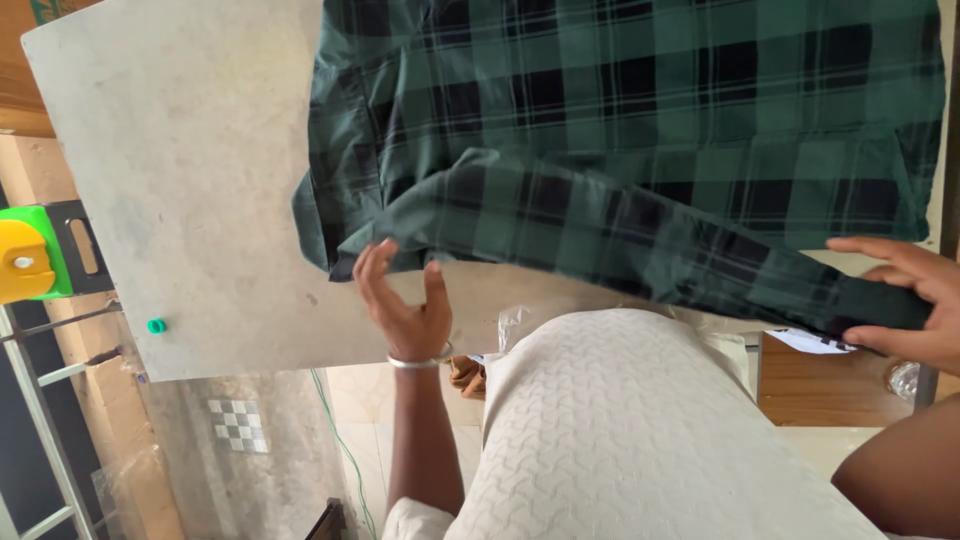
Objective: Folding a checkered shirt and placing it inside a clear plastic bag.
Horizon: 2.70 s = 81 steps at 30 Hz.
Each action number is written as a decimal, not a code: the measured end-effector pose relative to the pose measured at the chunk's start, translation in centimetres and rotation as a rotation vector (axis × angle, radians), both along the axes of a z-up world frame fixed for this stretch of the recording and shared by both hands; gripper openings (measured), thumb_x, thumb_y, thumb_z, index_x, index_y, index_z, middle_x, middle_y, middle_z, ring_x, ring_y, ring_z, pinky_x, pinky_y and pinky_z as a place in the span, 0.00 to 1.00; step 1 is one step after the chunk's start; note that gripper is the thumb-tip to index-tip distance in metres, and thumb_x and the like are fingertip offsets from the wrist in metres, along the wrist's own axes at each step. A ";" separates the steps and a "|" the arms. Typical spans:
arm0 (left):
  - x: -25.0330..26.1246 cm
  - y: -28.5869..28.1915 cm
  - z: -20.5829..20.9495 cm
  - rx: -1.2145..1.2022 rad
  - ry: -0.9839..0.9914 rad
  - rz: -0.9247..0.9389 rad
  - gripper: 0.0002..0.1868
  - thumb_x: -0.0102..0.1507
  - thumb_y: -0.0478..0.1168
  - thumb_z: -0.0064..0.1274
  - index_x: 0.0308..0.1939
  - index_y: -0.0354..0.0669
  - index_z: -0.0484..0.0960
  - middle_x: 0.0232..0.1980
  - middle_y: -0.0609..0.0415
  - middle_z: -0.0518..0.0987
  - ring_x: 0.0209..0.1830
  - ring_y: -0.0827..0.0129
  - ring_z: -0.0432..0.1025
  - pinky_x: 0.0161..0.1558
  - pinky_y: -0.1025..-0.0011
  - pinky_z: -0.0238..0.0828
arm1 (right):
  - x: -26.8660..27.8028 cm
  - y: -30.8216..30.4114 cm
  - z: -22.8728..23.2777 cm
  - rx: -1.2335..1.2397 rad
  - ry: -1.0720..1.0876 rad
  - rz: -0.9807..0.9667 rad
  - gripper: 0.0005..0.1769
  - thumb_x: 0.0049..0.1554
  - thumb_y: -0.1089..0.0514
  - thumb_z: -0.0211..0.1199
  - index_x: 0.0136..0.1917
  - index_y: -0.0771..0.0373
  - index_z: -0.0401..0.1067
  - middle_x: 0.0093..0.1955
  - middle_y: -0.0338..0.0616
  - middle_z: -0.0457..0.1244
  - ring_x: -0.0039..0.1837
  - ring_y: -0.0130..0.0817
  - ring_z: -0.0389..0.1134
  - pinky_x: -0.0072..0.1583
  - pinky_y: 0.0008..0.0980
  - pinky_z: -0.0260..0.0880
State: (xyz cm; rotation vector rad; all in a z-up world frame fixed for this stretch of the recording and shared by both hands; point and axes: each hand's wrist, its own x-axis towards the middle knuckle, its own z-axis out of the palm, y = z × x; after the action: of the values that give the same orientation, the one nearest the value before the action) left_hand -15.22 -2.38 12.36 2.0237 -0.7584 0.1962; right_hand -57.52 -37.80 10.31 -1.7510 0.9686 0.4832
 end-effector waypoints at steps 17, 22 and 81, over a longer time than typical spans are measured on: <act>5.1 -5.7 -1.2 0.522 0.034 -0.170 0.19 0.63 0.40 0.62 0.57 0.43 0.82 0.62 0.51 0.77 0.65 0.54 0.69 0.66 0.55 0.61 | -12.5 -5.9 -15.6 -0.047 -0.024 -0.629 0.22 0.68 0.52 0.60 0.64 0.74 0.69 0.49 0.60 0.70 0.46 0.44 0.74 0.49 0.38 0.77; 5.0 -5.9 -1.2 0.556 0.035 -0.224 0.22 0.60 0.38 0.63 0.58 0.43 0.82 0.62 0.49 0.76 0.65 0.51 0.68 0.65 0.54 0.62 | -13.3 -5.8 -17.4 0.039 0.043 -0.799 0.21 0.73 0.50 0.55 0.56 0.73 0.72 0.49 0.59 0.70 0.45 0.44 0.72 0.49 0.41 0.75; 4.9 4.0 -7.8 0.931 0.086 0.145 0.47 0.68 0.62 0.43 0.80 0.38 0.45 0.84 0.37 0.46 0.83 0.42 0.38 0.75 0.48 0.32 | 10.3 1.5 -2.7 -0.940 0.092 -0.246 0.36 0.70 0.46 0.55 0.85 0.61 0.54 0.86 0.65 0.42 0.82 0.71 0.43 0.76 0.66 0.43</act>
State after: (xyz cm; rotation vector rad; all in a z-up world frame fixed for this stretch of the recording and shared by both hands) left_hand -10.34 1.65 4.57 2.9431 -0.7113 -0.2097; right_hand -47.20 -36.32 7.65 -2.3797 1.6132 -0.0963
